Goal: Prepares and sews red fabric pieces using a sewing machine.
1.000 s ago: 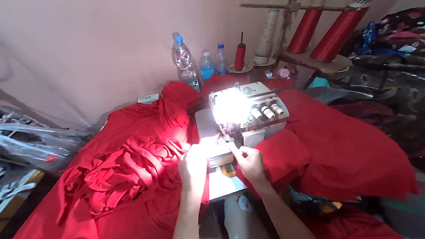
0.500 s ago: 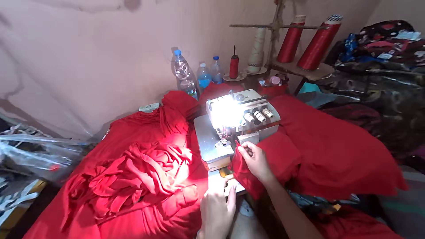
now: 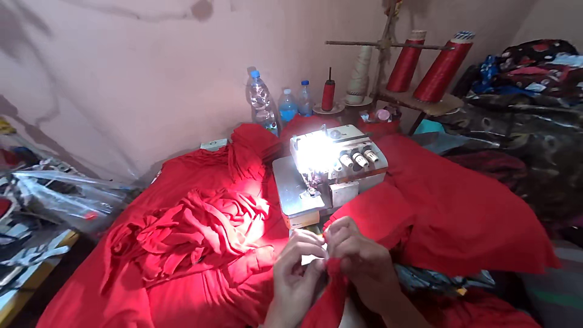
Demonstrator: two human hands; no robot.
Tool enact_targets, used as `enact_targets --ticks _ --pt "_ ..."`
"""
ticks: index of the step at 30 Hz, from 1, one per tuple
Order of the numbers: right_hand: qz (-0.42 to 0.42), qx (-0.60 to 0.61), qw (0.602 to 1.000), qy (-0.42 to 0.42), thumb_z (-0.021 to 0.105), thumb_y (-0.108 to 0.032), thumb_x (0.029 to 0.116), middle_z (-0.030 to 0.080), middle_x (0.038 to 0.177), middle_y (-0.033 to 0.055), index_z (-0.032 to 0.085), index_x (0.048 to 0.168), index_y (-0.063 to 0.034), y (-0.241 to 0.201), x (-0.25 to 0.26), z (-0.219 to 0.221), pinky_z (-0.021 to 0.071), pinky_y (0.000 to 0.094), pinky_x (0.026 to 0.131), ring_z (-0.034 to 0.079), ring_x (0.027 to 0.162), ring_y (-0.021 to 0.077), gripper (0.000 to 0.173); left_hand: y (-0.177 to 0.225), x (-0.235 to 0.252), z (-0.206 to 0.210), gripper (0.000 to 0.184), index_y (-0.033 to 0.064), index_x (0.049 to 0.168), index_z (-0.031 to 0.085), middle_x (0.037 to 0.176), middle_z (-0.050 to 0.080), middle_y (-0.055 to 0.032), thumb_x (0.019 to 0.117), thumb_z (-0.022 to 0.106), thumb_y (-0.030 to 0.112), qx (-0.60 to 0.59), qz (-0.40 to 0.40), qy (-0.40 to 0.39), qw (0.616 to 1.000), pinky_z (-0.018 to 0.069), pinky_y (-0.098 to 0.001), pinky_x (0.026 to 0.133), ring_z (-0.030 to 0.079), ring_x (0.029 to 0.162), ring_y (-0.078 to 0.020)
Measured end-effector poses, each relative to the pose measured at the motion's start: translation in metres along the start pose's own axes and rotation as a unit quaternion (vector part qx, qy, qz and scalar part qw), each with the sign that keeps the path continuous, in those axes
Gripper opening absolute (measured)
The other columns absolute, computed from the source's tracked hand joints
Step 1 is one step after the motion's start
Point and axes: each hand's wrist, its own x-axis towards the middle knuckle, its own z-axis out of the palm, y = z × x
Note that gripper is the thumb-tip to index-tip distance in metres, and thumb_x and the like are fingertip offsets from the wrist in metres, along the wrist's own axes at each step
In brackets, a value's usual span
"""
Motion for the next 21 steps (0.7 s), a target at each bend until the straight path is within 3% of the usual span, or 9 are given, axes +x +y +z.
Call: enact_targets --ticks 4,6,8,10,12,14,16,18,21 --pt "0.028 -0.045 0.995 0.083 0.058 -0.039 0.1032 0.059 0.134 -0.0105 0.072 0.097 -0.0244 0.001 -0.009 0.025 0.0444 0.0201 0.108 0.050 0.131 0.0022 0.021 0.004 -0.010 0.025 0.018 0.0238 0.106 0.074 0.117 0.069 0.0160 0.1034 0.059 0.031 -0.052 0.016 0.123 0.991 0.0461 -0.0184 0.105 0.058 0.122 0.0008" --pt "0.025 -0.059 0.991 0.121 0.061 -0.035 0.1026 0.062 0.129 -0.0106 0.072 0.098 -0.0240 0.002 -0.013 0.033 0.0456 0.0188 0.105 0.053 0.126 0.0016 0.017 0.005 -0.016 0.028 0.016 0.0231 0.103 0.075 0.115 0.070 0.0158 0.1030 0.060 0.029 -0.026 0.028 0.185 0.982 0.0471 -0.0188 0.105 0.059 0.122 -0.0008" --pt "0.018 -0.063 0.992 0.109 0.054 -0.031 0.1063 0.064 0.110 -0.0086 0.063 0.098 -0.0188 0.002 -0.016 0.036 0.0446 0.0184 0.103 0.056 0.116 0.0007 0.018 0.009 -0.021 0.024 0.016 0.0225 0.098 0.073 0.110 0.070 0.0152 0.1040 0.059 0.028 -0.030 0.030 0.209 0.977 0.0473 -0.0192 0.104 0.061 0.118 -0.0010" --pt "0.043 -0.035 0.997 0.056 0.047 -0.030 0.1087 0.062 0.096 -0.0074 0.058 0.097 -0.0144 0.000 -0.015 0.033 0.0447 0.0145 0.096 0.058 0.105 -0.0040 0.023 0.018 -0.025 0.018 0.016 0.0230 0.090 0.072 0.095 0.068 0.0154 0.1014 0.061 0.028 -0.151 -0.045 0.193 0.969 0.0485 -0.0128 0.090 0.062 0.099 0.0052" --pt "0.071 0.019 0.997 -0.016 0.049 -0.024 0.1076 0.060 0.089 -0.0020 0.059 0.095 -0.0058 -0.001 -0.011 0.024 0.0455 0.0116 0.085 0.057 0.092 -0.0047 0.024 0.028 -0.028 0.007 0.015 0.0226 0.085 0.076 0.083 0.071 0.0134 0.0950 0.067 0.027 -0.321 -0.165 0.135 0.923 0.0525 -0.0127 0.074 0.065 0.080 0.0064" --pt "0.095 0.034 0.993 -0.069 0.054 -0.019 0.1049 0.061 0.085 0.0003 0.062 0.092 -0.0014 0.003 -0.006 0.015 0.0450 0.0111 0.080 0.056 0.087 -0.0042 0.023 0.029 -0.031 -0.005 0.016 0.0198 0.098 0.080 0.093 0.077 0.0083 0.0966 0.066 0.026 -0.437 -0.222 0.035 0.871 0.0567 -0.0170 0.079 0.071 0.087 0.0028" --pt "0.105 0.015 0.991 -0.086 0.059 -0.018 0.1020 0.065 0.084 0.0007 0.066 0.091 -0.0007 0.009 -0.006 0.009 0.0466 0.0114 0.079 0.058 0.086 -0.0034 0.022 0.033 -0.028 -0.011 0.020 0.0195 0.111 0.078 0.103 0.078 0.0061 0.0963 0.067 0.027 -0.450 -0.290 -0.027 0.844 0.0573 -0.0195 0.087 0.071 0.095 0.0006" --pt "0.095 -0.016 0.992 -0.076 0.061 -0.021 0.1012 0.068 0.086 -0.0001 0.070 0.093 -0.0036 0.011 -0.010 0.003 0.0474 0.0138 0.082 0.060 0.089 -0.0014 0.021 0.042 -0.022 -0.010 0.015 0.0195 0.106 0.075 0.097 0.078 0.0049 0.0917 0.074 0.026 -0.383 -0.410 -0.025 0.827 0.0597 -0.0226 0.083 0.073 0.088 -0.0020" --pt "0.072 -0.055 0.995 -0.051 0.058 -0.025 0.1037 0.069 0.101 -0.0029 0.073 0.106 -0.0131 0.006 -0.021 -0.013 0.0518 0.0166 0.091 0.063 0.102 0.0014 0.019 0.041 -0.017 -0.011 0.010 0.0163 0.097 0.076 0.087 0.077 0.0030 0.0956 0.067 0.017 -0.322 -0.472 0.006 0.821 0.0608 -0.0237 0.076 0.073 0.079 -0.0037"
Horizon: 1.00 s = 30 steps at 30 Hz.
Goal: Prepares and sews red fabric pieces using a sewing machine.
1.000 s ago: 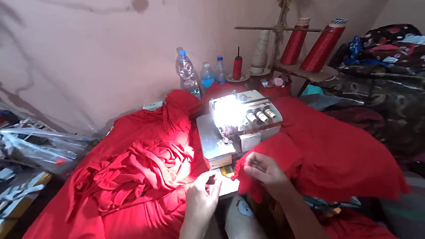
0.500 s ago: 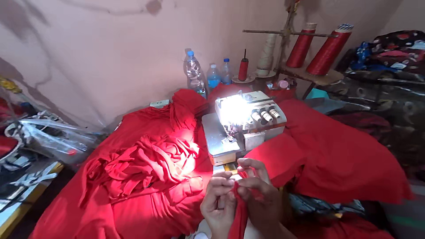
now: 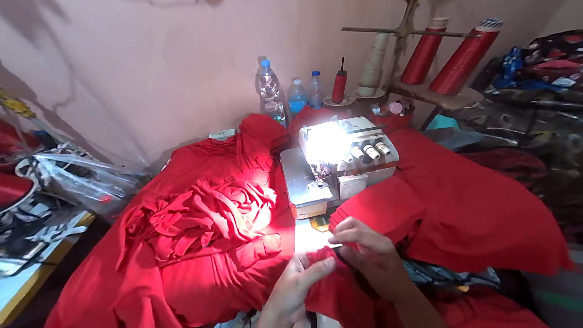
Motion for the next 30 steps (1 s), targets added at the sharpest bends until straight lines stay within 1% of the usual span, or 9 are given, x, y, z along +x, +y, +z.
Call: enact_targets --ticks 2,5,12,16,17,19,21,26,30 --pt "0.023 0.056 0.998 0.001 0.057 -0.031 0.1046 0.067 0.106 -0.0095 0.072 0.109 -0.0208 -0.008 -0.012 -0.009 0.0508 0.0129 0.087 0.061 0.103 -0.0032 0.019 0.006 0.001 0.000 0.018 0.0142 0.095 0.075 0.084 0.077 0.0002 0.0993 0.057 0.013 -0.018 0.004 0.049 0.999 0.0616 -0.0252 0.074 0.073 0.076 -0.0062" --pt "0.056 0.141 0.988 0.008 0.062 -0.023 0.1013 0.063 0.110 -0.0124 0.072 0.114 -0.0233 -0.024 -0.030 -0.011 0.0501 0.0082 0.076 0.059 0.093 -0.0081 0.016 0.013 0.004 -0.003 0.025 0.0127 0.096 0.074 0.084 0.077 -0.0025 0.1026 0.050 0.014 -0.049 0.012 0.081 0.995 0.0621 -0.0265 0.072 0.074 0.076 -0.0084" --pt "0.058 -0.086 0.991 0.088 0.076 -0.016 0.0872 0.054 0.120 0.0026 0.062 0.122 -0.0128 -0.028 -0.037 0.011 0.0441 0.0034 0.058 0.050 0.070 -0.0100 0.037 0.014 0.004 -0.004 0.022 0.0106 0.092 0.075 0.083 0.077 -0.0056 0.1011 0.055 0.014 -0.079 0.033 0.109 0.990 0.0629 -0.0277 0.072 0.075 0.076 -0.0104" --pt "0.079 -0.051 0.988 0.121 0.076 -0.011 0.0851 0.063 0.124 0.0075 0.070 0.116 -0.0054 -0.018 -0.030 0.020 0.0538 0.0076 0.066 0.063 0.081 -0.0070 0.032 0.012 0.004 -0.005 0.020 0.0107 0.093 0.074 0.084 0.077 -0.0054 0.1006 0.056 0.014 -0.067 0.033 0.103 0.992 0.0628 -0.0283 0.074 0.075 0.077 -0.0110" --pt "0.083 -0.004 0.989 0.122 0.074 -0.005 0.0856 0.066 0.123 0.0075 0.072 0.113 -0.0034 -0.018 -0.027 0.021 0.0562 0.0102 0.062 0.065 0.075 -0.0055 0.028 0.011 0.004 -0.006 0.018 0.0102 0.094 0.075 0.084 0.077 -0.0056 0.1000 0.058 0.015 -0.062 0.033 0.101 0.992 0.0627 -0.0285 0.074 0.075 0.077 -0.0112" --pt "0.091 0.082 0.987 0.109 0.072 -0.002 0.0899 0.071 0.115 0.0016 0.074 0.107 -0.0063 -0.016 -0.025 0.019 0.0576 0.0133 0.056 0.067 0.068 -0.0033 0.017 0.011 0.005 -0.008 0.019 0.0100 0.095 0.075 0.084 0.077 -0.0055 0.1008 0.057 0.015 -0.040 0.034 0.102 0.993 0.0627 -0.0288 0.074 0.075 0.077 -0.0109" --pt "0.084 0.106 0.986 0.092 0.072 -0.007 0.0922 0.073 0.108 -0.0049 0.074 0.108 -0.0121 -0.015 -0.023 0.014 0.0579 0.0130 0.059 0.068 0.073 -0.0037 0.016 0.012 0.005 -0.010 0.024 0.0109 0.092 0.074 0.081 0.076 -0.0032 0.1025 0.052 0.013 -0.011 0.040 0.110 0.993 0.0622 -0.0270 0.072 0.073 0.074 -0.0085" --pt "0.047 0.078 0.994 0.054 0.067 -0.010 0.0969 0.071 0.103 -0.0026 0.073 0.105 -0.0114 -0.007 -0.019 0.001 0.0574 0.0120 0.064 0.067 0.078 -0.0025 0.011 0.013 0.007 -0.011 0.030 0.0128 0.087 0.072 0.076 0.074 0.0002 0.1034 0.047 0.011 0.029 0.042 0.125 0.991 0.0605 -0.0227 0.068 0.071 0.069 -0.0048" --pt "-0.003 -0.015 0.999 0.029 0.072 -0.010 0.0897 0.068 0.100 -0.0010 0.073 0.104 -0.0128 -0.002 -0.017 -0.005 0.0547 0.0110 0.078 0.065 0.095 -0.0007 0.015 0.014 0.009 -0.009 0.030 0.0120 0.087 0.070 0.075 0.073 0.0005 0.1036 0.045 0.009 0.048 0.039 0.124 0.990 0.0601 -0.0226 0.067 0.070 0.068 -0.0048"
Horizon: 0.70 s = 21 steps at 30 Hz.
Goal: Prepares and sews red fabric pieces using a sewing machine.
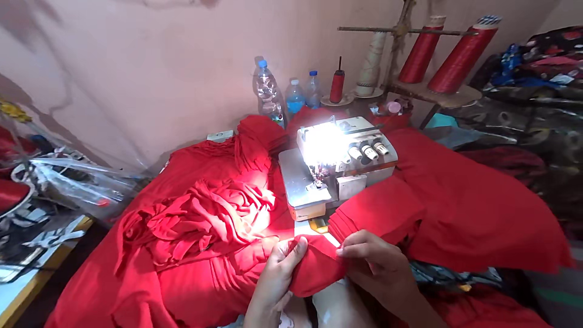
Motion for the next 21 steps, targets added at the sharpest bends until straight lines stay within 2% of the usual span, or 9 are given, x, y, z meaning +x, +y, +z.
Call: enact_targets --ticks 3,5,7,10,13,16,19,21 --pt "-0.053 -0.036 0.998 -0.013 0.072 -0.016 0.0936 0.063 0.093 -0.0003 0.073 0.101 -0.0124 0.003 0.000 -0.001 0.0503 0.0097 0.081 0.061 0.092 0.0001 0.009 -0.001 0.002 -0.002 0.028 0.0127 0.084 0.070 0.071 0.071 0.0042 0.1020 0.048 0.009 0.067 0.021 0.006 0.998 0.0580 -0.0202 0.064 0.068 0.064 -0.0016" --pt "-0.079 -0.043 0.996 -0.015 0.069 -0.020 0.0975 0.061 0.090 0.0003 0.072 0.099 -0.0111 0.001 0.001 -0.002 0.0487 0.0100 0.080 0.060 0.088 0.0012 0.009 -0.006 0.007 -0.007 0.022 0.0119 0.083 0.072 0.069 0.071 0.0056 0.0981 0.056 0.008 0.115 0.064 0.018 0.991 0.0572 -0.0191 0.061 0.066 0.062 -0.0002" --pt "-0.088 -0.052 0.995 -0.017 0.067 -0.021 0.0988 0.061 0.089 0.0003 0.071 0.101 -0.0111 -0.002 0.002 -0.003 0.0487 0.0103 0.079 0.059 0.087 0.0018 0.010 -0.009 0.009 -0.010 0.017 0.0113 0.085 0.072 0.072 0.073 0.0065 0.0951 0.060 0.005 0.131 0.103 0.032 0.986 0.0574 -0.0180 0.063 0.067 0.064 0.0010" --pt "-0.092 -0.068 0.993 -0.015 0.066 -0.018 0.0994 0.059 0.086 0.0007 0.071 0.103 -0.0118 -0.004 0.002 -0.003 0.0477 0.0102 0.076 0.058 0.083 0.0023 0.008 -0.012 0.009 -0.011 0.019 0.0098 0.088 0.074 0.077 0.073 0.0069 0.0970 0.058 0.004 0.133 0.133 0.030 0.982 0.0585 -0.0182 0.068 0.068 0.069 0.0011" --pt "-0.093 -0.043 0.994 -0.042 0.065 -0.015 0.0994 0.059 0.086 0.0022 0.071 0.101 -0.0102 -0.010 -0.001 -0.005 0.0473 0.0099 0.075 0.058 0.082 0.0029 0.008 -0.010 0.009 -0.004 0.027 0.0101 0.084 0.072 0.073 0.071 0.0090 0.0990 0.052 0.000 0.151 0.148 0.062 0.976 0.0574 -0.0164 0.064 0.066 0.065 0.0030" --pt "-0.089 -0.021 0.993 -0.081 0.064 -0.013 0.0994 0.059 0.084 0.0047 0.070 0.099 -0.0070 -0.012 -0.006 -0.004 0.0472 0.0109 0.075 0.058 0.081 0.0053 0.009 -0.012 0.013 -0.003 0.026 0.0085 0.084 0.071 0.072 0.071 0.0083 0.0990 0.052 0.000 0.168 0.192 0.108 0.961 0.0575 -0.0161 0.065 0.066 0.065 0.0026" --pt "-0.049 -0.041 0.994 -0.089 0.067 -0.020 0.0972 0.060 0.081 0.0004 0.072 0.094 -0.0124 -0.008 0.000 -0.005 0.0446 0.0129 0.077 0.057 0.084 0.0044 0.010 -0.010 0.008 -0.004 0.020 0.0088 0.085 0.072 0.072 0.071 0.0104 0.0965 0.057 0.003 0.210 0.196 0.075 0.955 0.0568 -0.0147 0.064 0.066 0.065 0.0047" --pt "-0.024 -0.041 0.996 -0.080 0.068 -0.027 0.0952 0.063 0.085 -0.0035 0.073 0.091 -0.0177 -0.004 0.008 -0.004 0.0426 0.0156 0.088 0.057 0.096 0.0041 0.011 -0.007 0.001 -0.004 0.015 0.0090 0.083 0.073 0.074 0.071 0.0119 0.0942 0.063 0.006 0.238 0.195 0.021 0.951 0.0565 -0.0135 0.066 0.065 0.068 0.0069"
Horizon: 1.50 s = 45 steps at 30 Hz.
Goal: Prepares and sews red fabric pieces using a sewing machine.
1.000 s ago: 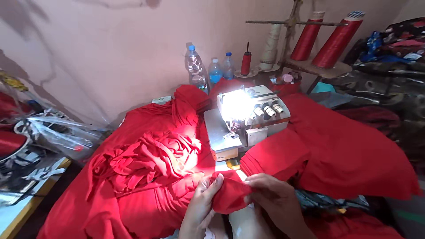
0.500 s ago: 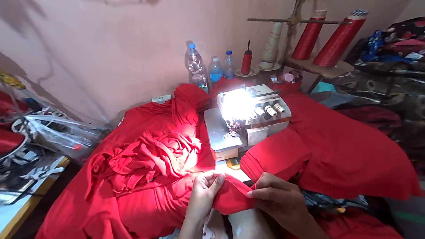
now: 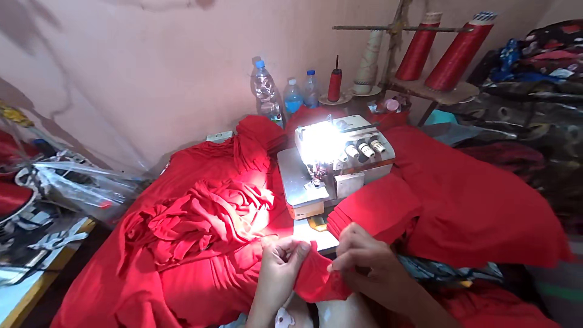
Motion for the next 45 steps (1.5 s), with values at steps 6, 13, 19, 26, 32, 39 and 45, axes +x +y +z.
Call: enact_targets --ticks 6,13,19,26,32,39,45 --pt "0.062 0.121 0.989 -0.051 0.071 -0.014 0.0913 0.073 0.109 0.0055 0.065 0.091 -0.0031 0.005 0.015 0.002 0.0506 0.0243 0.104 0.064 0.120 0.0084 0.012 0.003 -0.007 -0.006 0.017 0.0090 0.084 0.074 0.077 0.070 0.0142 0.0965 0.066 0.017 0.005 0.057 -0.118 0.991 0.0526 -0.0102 0.067 0.062 0.072 0.0114" --pt "0.100 0.139 0.970 -0.174 0.060 -0.012 0.0970 0.066 0.088 0.0061 0.067 0.091 0.0029 0.005 0.013 -0.007 0.0478 0.0136 0.074 0.059 0.083 -0.0006 0.018 -0.009 -0.004 -0.018 0.020 0.0186 0.091 0.066 0.072 0.064 0.0184 0.0963 0.067 0.038 -0.046 0.025 -0.177 0.983 0.0488 -0.0095 0.060 0.058 0.065 0.0116" --pt "0.210 0.410 0.884 -0.086 0.057 -0.031 0.1027 0.064 0.092 -0.0209 0.067 0.098 -0.0284 0.000 0.017 -0.011 0.0492 0.0111 0.076 0.059 0.085 -0.0110 0.011 -0.033 -0.002 -0.054 0.032 0.0223 0.128 0.066 0.122 0.068 0.0141 0.0995 0.064 0.036 -0.232 0.161 -0.358 0.890 0.0448 -0.0193 0.104 0.060 0.113 0.0054" --pt "-0.030 -0.156 0.986 -0.048 0.042 -0.024 0.1056 0.070 0.096 0.0082 0.063 0.093 -0.0086 -0.013 0.013 0.002 0.0490 0.0302 0.089 0.065 0.103 0.0180 0.029 -0.034 -0.011 -0.003 0.074 0.0044 0.102 0.074 0.119 0.068 -0.0207 0.0823 0.058 0.074 0.298 0.181 -0.080 0.934 0.0298 -0.0648 0.108 0.055 0.126 -0.0380" --pt "0.011 -0.017 0.999 -0.027 0.045 -0.022 0.1070 0.066 0.097 0.0086 0.061 0.095 -0.0030 -0.013 0.012 -0.004 0.0495 0.0192 0.092 0.063 0.103 0.0088 0.028 -0.066 -0.003 0.014 0.015 0.0136 0.087 0.067 0.102 0.069 0.0032 0.0913 0.055 0.020 0.117 0.197 0.048 0.972 0.0371 -0.0268 0.107 0.056 0.115 -0.0025" --pt "0.308 0.512 0.798 -0.080 0.058 -0.027 0.1003 0.067 0.087 -0.0156 0.067 0.092 -0.0288 -0.004 0.018 -0.008 0.0522 0.0150 0.077 0.063 0.083 -0.0058 0.012 -0.072 -0.019 -0.010 0.029 0.0254 0.094 0.076 0.102 0.072 0.0166 0.1014 0.049 0.017 -0.189 0.055 -0.155 0.968 0.0505 -0.0162 0.091 0.063 0.101 0.0079" --pt "0.237 0.427 0.862 -0.137 0.054 -0.019 0.1023 0.064 0.088 -0.0159 0.054 0.116 -0.0212 0.003 0.022 -0.008 0.0494 0.0121 0.072 0.061 0.080 -0.0082 0.014 -0.033 -0.024 -0.008 0.029 0.0196 0.120 0.075 0.110 0.076 0.0056 0.0933 0.066 0.024 -0.344 0.016 -0.170 0.923 0.0536 -0.0204 0.093 0.069 0.102 -0.0011"
